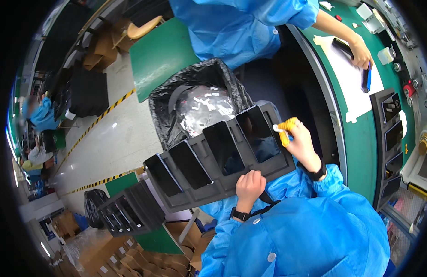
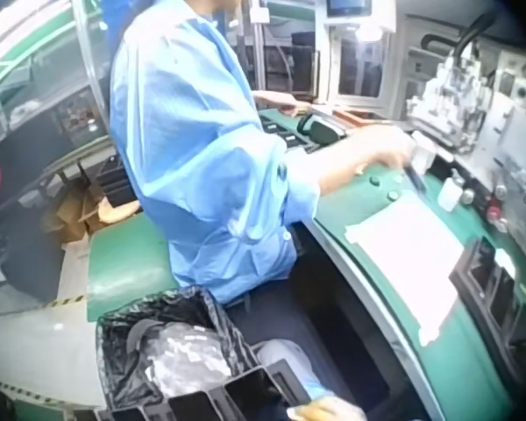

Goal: The person is cleaning the screens of several smartphones placed in a tray using a yellow cloth and cleaning fluid.

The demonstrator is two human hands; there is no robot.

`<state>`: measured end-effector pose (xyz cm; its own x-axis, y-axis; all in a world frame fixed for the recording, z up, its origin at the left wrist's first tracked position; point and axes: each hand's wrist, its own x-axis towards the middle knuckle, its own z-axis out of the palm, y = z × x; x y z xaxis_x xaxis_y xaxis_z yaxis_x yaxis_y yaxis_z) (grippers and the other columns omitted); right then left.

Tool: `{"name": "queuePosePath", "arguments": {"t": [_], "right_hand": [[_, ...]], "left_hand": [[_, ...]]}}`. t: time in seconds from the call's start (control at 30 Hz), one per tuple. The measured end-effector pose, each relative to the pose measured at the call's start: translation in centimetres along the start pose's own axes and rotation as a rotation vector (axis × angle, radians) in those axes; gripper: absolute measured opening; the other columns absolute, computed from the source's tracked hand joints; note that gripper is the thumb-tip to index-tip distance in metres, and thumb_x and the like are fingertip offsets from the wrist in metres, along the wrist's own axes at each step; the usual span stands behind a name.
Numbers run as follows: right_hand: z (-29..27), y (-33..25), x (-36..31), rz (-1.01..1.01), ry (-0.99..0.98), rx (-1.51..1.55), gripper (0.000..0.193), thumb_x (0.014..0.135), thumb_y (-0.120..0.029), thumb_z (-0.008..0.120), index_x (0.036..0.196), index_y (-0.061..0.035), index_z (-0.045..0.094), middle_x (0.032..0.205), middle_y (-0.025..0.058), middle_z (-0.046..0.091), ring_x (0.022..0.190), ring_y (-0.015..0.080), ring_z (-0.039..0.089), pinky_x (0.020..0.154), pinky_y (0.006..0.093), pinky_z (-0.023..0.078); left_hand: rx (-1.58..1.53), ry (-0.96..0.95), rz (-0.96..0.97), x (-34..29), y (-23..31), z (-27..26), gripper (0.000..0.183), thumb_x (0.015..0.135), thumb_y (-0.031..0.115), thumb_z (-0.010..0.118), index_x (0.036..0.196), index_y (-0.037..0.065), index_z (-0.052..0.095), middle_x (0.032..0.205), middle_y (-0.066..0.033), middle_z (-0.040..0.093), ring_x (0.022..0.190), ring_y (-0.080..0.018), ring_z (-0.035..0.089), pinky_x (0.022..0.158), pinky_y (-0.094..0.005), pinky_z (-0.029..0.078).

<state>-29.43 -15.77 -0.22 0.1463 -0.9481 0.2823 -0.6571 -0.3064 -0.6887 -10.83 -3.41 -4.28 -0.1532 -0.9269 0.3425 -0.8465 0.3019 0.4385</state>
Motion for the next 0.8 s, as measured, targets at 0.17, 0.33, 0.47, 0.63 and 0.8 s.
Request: {"name": "queuePosePath", "arguments": {"t": [0.17, 0.33, 0.47, 0.63, 0.8], "right_hand": [[-0.2, -0.7, -2.0, 0.007, -0.087, 0.015, 0.024, 0.076, 0.000, 0.071, 0.100, -0.0044, 0.070, 0.090, 0.0110, 0.061, 0.083, 0.0300, 0.061, 0.073, 0.0359, 0.051], [0.3, -0.9, -1.1, -0.072, -0.221, -0.046, 0.036, 0.074, -0.001, 0.071, 0.109, -0.0051, 0.067, 0.101, 0.0101, 0.059, 0.092, 0.0283, 0.060, 0.079, 0.0349, 0.052], [0.9, -0.2, 0.1, -0.186, -0.368, -0.056, 0.035, 0.074, -0.001, 0.068, 0.109, -0.0022, 0.066, 0.102, 0.0100, 0.058, 0.094, 0.0272, 0.059, 0.083, 0.0336, 0.051], [1.9, 0.1, 4.5, -0.193, -0.402, -0.095, 0.027, 0.074, -0.002, 0.067, 0.102, 0.0010, 0.067, 0.097, 0.0134, 0.059, 0.092, 0.0289, 0.060, 0.081, 0.0343, 0.051], [2.6, 0.1, 8.7, -0.297, -0.396, -0.071, 0.025, 0.073, -0.001, 0.068, 0.097, 0.0019, 0.067, 0.092, 0.0144, 0.059, 0.087, 0.0306, 0.060, 0.078, 0.0363, 0.051]], "left_hand": [[0.010, -0.046, -0.004, 0.2, 0.1, 0.1, 0.007, 0.071, 0.006, 0.062, 0.078, 0.007, 0.062, 0.067, -0.0034, 0.054, 0.054, -0.0197, 0.052, 0.052, -0.0309, 0.042], [0.014, -0.043, 0.005, 0.5, 0.1, 0.4, 0.005, 0.071, 0.005, 0.062, 0.076, 0.007, 0.062, 0.064, -0.0034, 0.053, 0.052, -0.0188, 0.051, 0.049, -0.0304, 0.041], [0.032, -0.061, 0.018, 0.5, 0.1, 0.5, 0.005, 0.071, 0.004, 0.061, 0.075, 0.007, 0.063, 0.062, -0.0033, 0.051, 0.050, -0.0181, 0.050, 0.047, -0.0295, 0.040], [0.021, -0.017, 0.019, 0.8, 0.1, 0.6, 0.005, 0.071, 0.003, 0.061, 0.075, 0.006, 0.062, 0.061, -0.0031, 0.049, 0.049, -0.0177, 0.049, 0.047, -0.0292, 0.038], [0.019, -0.008, 0.007, 0.9, 0.1, 0.4, 0.006, 0.071, 0.002, 0.061, 0.074, 0.007, 0.062, 0.061, -0.0031, 0.049, 0.049, -0.0176, 0.048, 0.047, -0.0291, 0.038]]}}
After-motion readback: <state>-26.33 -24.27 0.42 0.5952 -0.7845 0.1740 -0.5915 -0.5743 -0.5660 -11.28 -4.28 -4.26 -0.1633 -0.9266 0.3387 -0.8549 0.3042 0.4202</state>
